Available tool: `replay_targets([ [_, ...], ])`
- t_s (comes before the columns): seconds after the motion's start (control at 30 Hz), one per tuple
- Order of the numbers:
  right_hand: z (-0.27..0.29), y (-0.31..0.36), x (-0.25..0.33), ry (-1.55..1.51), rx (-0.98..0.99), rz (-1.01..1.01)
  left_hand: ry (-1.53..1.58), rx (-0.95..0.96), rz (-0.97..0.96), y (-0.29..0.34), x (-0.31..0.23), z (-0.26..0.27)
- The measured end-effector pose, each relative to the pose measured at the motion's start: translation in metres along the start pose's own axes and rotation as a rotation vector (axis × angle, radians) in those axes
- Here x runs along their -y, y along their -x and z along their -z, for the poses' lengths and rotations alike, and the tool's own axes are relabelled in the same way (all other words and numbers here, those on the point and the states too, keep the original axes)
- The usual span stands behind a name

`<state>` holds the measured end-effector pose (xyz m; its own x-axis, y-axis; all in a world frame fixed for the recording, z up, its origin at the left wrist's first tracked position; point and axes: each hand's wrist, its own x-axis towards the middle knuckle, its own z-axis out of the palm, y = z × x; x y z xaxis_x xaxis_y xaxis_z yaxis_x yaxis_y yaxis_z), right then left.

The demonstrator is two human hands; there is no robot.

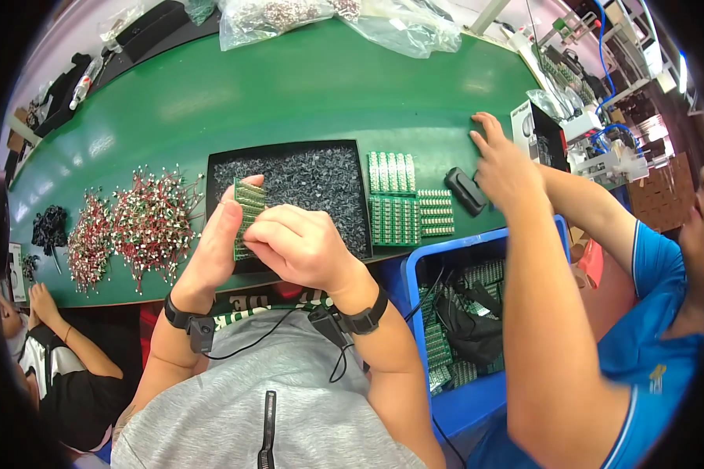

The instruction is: The person picks up a circuit board and inserts small components into the holes by hand. After filling the board, the person places it into a blue bin and picks up another circuit board to repeat the process.

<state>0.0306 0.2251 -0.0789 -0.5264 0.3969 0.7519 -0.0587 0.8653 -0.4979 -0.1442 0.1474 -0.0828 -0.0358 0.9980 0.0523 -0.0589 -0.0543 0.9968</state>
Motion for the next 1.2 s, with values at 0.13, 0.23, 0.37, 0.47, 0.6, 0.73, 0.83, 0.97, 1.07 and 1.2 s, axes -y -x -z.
replay_targets([
  [0.13,-0.002,0.001,-0.001,0.005,0.005,-0.016,0.050,-0.029,0.008,0.002,0.003,-0.001],
  [0.23,0.001,-0.001,0.001,-0.017,-0.016,-0.006,0.037,-0.058,-0.001,0.000,0.011,0.002],
  [0.37,0.005,0.001,0.004,-0.015,-0.088,-0.012,0.164,-0.037,0.046,0.002,0.006,-0.002],
  [0.47,0.003,-0.003,0.001,0.005,0.010,0.094,-0.018,-0.027,-0.018,0.001,0.006,0.000],
  [0.6,0.002,-0.002,0.004,-0.009,0.028,0.065,-0.081,0.004,0.026,0.002,0.003,0.002],
  [0.73,0.004,0.003,0.007,-0.026,-0.055,-0.092,0.062,-0.025,0.063,0.004,0.001,0.002],
  [0.83,0.007,0.001,0.002,0.016,-0.021,-0.076,0.240,-0.036,0.161,0.001,-0.001,0.004],
  [0.97,0.003,-0.003,0.006,-0.007,-0.027,-0.103,0.323,-0.024,0.128,-0.003,0.004,0.007],
  [1.07,-0.003,-0.005,0.005,0.007,0.039,0.033,0.340,-0.026,0.058,-0.005,0.015,0.007],
  [1.2,-0.004,-0.009,0.009,-0.020,0.043,0.038,0.321,-0.032,0.053,0.000,0.018,0.008],
])
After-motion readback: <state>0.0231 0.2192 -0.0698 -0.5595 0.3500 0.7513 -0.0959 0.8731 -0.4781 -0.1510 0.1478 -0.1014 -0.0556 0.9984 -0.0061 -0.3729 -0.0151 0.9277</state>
